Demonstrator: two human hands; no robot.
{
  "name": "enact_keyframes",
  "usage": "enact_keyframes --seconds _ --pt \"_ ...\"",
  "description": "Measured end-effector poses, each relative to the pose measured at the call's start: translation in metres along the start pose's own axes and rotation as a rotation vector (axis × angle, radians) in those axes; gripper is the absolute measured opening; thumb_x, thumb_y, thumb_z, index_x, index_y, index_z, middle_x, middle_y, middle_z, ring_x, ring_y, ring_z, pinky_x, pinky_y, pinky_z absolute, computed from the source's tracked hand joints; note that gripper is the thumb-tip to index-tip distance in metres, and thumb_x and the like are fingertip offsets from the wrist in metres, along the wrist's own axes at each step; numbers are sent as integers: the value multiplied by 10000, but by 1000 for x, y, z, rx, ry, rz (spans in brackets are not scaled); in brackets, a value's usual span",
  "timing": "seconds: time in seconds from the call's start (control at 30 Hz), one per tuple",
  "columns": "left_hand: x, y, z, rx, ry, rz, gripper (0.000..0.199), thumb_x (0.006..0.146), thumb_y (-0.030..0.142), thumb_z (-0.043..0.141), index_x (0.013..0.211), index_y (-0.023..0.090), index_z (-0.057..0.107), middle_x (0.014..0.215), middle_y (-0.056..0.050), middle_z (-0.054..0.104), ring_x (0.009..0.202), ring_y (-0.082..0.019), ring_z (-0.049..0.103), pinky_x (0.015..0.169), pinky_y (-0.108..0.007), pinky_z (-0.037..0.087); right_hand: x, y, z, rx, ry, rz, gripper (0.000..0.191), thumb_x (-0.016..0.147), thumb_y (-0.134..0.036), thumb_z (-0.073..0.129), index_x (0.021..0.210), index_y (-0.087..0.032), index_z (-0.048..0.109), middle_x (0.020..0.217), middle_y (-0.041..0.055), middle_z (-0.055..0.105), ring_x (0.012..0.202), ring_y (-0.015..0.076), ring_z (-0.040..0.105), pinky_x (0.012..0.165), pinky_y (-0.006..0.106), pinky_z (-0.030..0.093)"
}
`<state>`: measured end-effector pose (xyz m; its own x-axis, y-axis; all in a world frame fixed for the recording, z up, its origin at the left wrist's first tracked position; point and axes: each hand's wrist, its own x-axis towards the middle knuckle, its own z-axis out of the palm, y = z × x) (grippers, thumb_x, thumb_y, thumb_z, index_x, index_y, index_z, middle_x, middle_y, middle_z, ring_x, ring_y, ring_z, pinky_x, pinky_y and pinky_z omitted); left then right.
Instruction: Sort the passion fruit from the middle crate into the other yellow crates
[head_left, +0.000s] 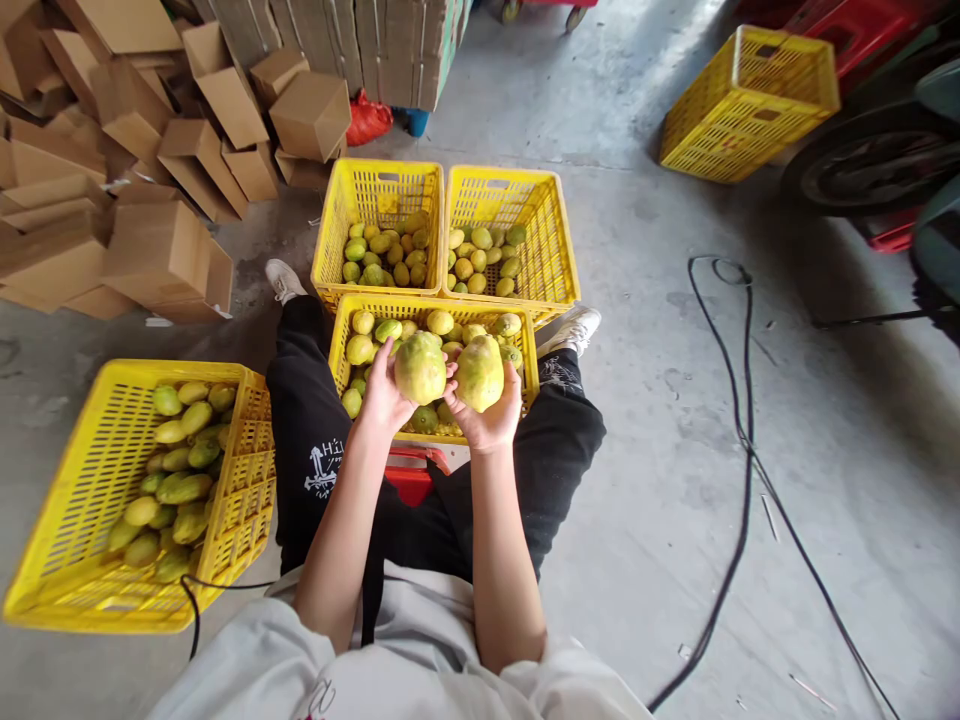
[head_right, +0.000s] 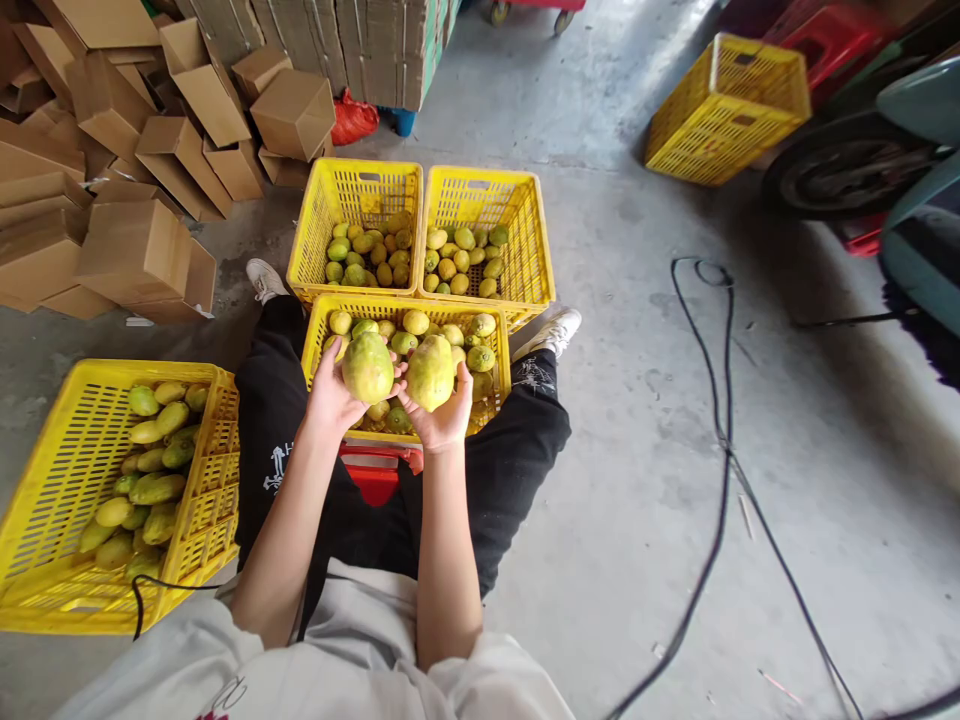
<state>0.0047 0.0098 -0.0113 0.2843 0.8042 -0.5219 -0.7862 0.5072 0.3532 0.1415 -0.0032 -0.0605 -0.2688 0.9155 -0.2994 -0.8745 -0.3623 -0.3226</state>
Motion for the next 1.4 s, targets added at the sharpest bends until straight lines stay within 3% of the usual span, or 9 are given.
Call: enact_keyframes --seconds 0.17,0.3,0.4,0.53,0.7,0.9,1.1,1.27,1.4 --pt "-4 3 -4 -19 -88 28 380 937 378 349 1091 171 628 1051 -132 688 1106 -321 629 879 -468 535 -1 -4 0 6 10 -63 404 887 -471 389 1128 -249 623 1163 56 664 1085 175 616 812 356 588" --pt "-3 4 -9 -43 -140 -17 444 973 444 285 1119 180 610 1041 -118 671 980 -235 655 733 -325 561 -3 -5 0 0 32 -100 419 871 -578 419 1085 -287 629 1073 30 661 1036 178 615 841 380 582" --pt "-1 3 -11 -120 -157 -25 525 961 549 260 1101 178 604 971 -102 655 774 -155 632 572 -225 521 -5 -5 3 31 9 -45 431 845 -613 440 1062 -291 628 1016 23 658 919 164 621 740 327 596" --pt "-2 3 -11 -154 -119 -10 505 944 555 300 1134 187 589 923 -84 640 690 -129 597 529 -207 501 -6 -6 10 120 -36 29 406 850 -561 449 1055 -254 619 977 31 666 780 127 597 565 209 555" --pt "-1 0 -13 -127 -105 16 474 913 487 409 1287 224 537 1041 -89 661 965 -205 661 718 -284 562 -6 -4 14 133 -80 7 395 843 -521 466 1107 -264 607 1022 42 679 828 163 616 604 271 574" --pt "-2 3 -15 -154 -135 115 506 882 507 439 1314 255 519 1228 -99 636 1250 -264 559 869 -371 557 -9 -9 14 132 -112 -51 492 791 -464 506 1235 -257 544 1248 98 629 1170 278 583 877 567 539" --pt "-7 9 -13 -89 -179 154 532 866 557 409 1273 242 545 1328 -123 582 1310 -313 501 868 -404 554 -8 -12 8 173 -124 -83 484 799 -432 531 1251 -257 535 1270 84 619 1233 260 560 836 481 587" --pt "-5 8 -14 -64 -115 128 470 867 525 429 1234 262 561 1135 -93 646 1078 -237 636 744 -311 567 -6 -9 5 101 -85 -102 448 819 -547 529 1191 -301 571 1109 26 667 1013 196 633 611 282 592" --pt "-3 8 -13 -65 -108 92 400 876 450 432 1174 231 585 895 -58 620 699 -136 609 544 -212 508 -5 -6 9 -43 -20 -128 372 819 -517 536 1090 -280 631 1065 28 670 876 190 624 550 263 555"
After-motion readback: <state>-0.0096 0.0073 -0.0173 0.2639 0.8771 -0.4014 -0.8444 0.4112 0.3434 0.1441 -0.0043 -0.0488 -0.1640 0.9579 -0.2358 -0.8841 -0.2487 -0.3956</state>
